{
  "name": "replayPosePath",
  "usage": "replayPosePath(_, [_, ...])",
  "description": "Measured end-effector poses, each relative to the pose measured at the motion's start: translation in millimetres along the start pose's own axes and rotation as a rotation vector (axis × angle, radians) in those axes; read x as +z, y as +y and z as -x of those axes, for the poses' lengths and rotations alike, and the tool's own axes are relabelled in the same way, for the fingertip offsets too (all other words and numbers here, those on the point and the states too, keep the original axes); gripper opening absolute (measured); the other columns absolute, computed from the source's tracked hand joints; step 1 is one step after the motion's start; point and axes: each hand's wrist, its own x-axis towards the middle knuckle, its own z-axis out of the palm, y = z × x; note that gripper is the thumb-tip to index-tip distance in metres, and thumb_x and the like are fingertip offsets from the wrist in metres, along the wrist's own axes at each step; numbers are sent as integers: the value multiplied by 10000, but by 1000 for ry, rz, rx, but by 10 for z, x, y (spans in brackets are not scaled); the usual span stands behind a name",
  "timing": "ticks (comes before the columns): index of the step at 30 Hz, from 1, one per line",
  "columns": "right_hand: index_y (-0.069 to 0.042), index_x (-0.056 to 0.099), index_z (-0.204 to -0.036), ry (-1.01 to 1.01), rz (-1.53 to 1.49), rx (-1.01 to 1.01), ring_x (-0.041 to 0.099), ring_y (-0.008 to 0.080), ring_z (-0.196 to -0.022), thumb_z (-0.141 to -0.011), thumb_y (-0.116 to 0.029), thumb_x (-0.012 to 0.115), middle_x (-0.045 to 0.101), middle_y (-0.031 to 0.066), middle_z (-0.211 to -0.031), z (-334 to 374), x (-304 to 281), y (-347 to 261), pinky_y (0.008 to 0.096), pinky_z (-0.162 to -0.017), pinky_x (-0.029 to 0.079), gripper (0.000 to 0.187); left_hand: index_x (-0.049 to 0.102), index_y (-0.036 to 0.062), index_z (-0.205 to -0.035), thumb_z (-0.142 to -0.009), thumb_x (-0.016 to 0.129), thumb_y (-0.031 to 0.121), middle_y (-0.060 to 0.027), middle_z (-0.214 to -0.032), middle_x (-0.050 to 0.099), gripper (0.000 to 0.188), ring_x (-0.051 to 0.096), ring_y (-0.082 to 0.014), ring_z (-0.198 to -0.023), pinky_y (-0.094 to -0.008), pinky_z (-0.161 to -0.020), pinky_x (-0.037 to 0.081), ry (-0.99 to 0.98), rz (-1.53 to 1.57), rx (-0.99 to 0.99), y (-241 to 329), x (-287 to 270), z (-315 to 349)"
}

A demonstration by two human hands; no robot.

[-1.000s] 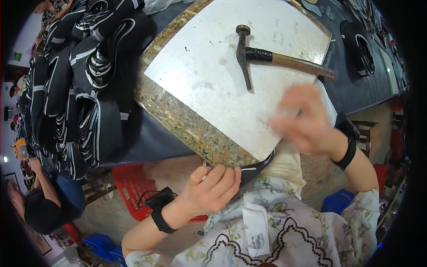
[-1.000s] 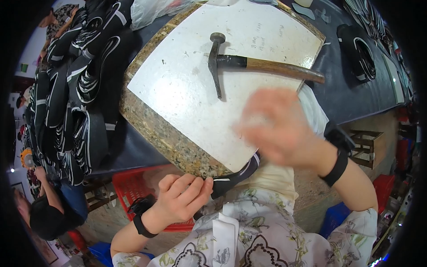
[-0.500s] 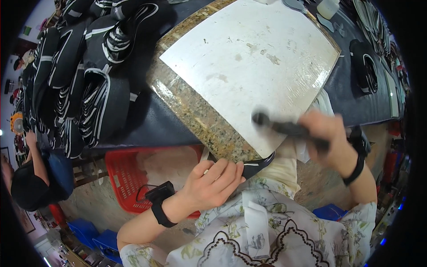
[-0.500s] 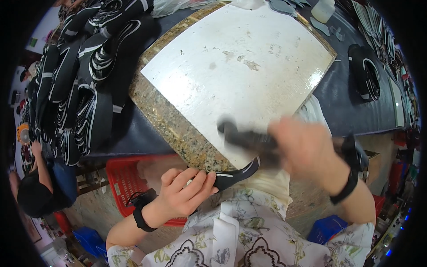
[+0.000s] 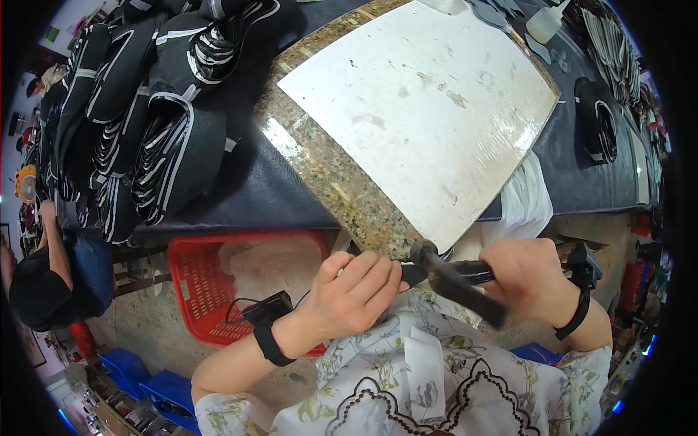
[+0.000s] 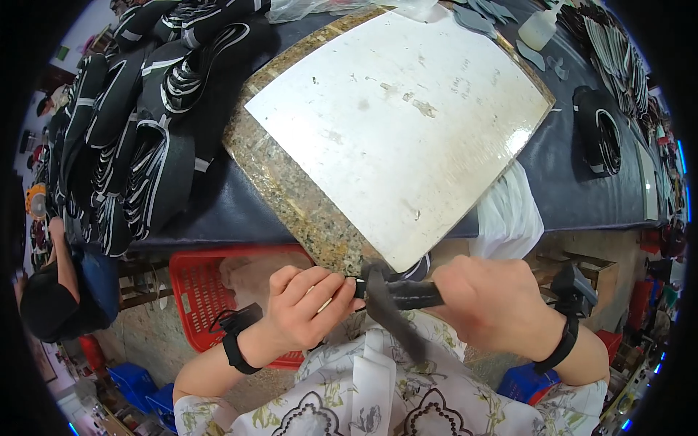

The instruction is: Assembling shoe upper components by folding edges and hammering them flat.

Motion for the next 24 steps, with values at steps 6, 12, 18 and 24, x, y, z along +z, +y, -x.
replayPosePath(6, [-92,515,-797,-71,-9,-25,557,247,-575,-748,-265,739,509,55,-699,-74,16,24,356,-463,404,287,667,73,-862,-726,767,198,-8,-828,625,210,594,-177,-802,-338,-741,365,43,6,15,-3,26,35])
replayPosePath(12, [-80,517,-794,-105,43,69,572,263,-570,-748,-291,736,499,55,-662,-52,1,4,375,-465,414,308,682,79,-857,-713,768,178,4,-811,608,195,558,-173,-760,-333,-722,349,106,-47,9,95,125,48])
replayPosePath(18, [-73,503,-844,-78,60,58,567,266,-546,-739,-239,720,504,56,-698,123,51,39,375,-447,416,293,688,46,-898,-720,768,181,-7,-842,602,236,552,-192,-792,-340,-737,327,119,15,-124,267,160,54])
replayPosePath(24, [-81,495,-833,-59,66,16,561,247,-532,-716,-205,720,487,51,-696,123,73,109,366,-426,414,282,703,82,-957,-670,799,235,-29,-940,623,339,544,-243,-901,-374,-807,339,19,190,-317,74,67,34])
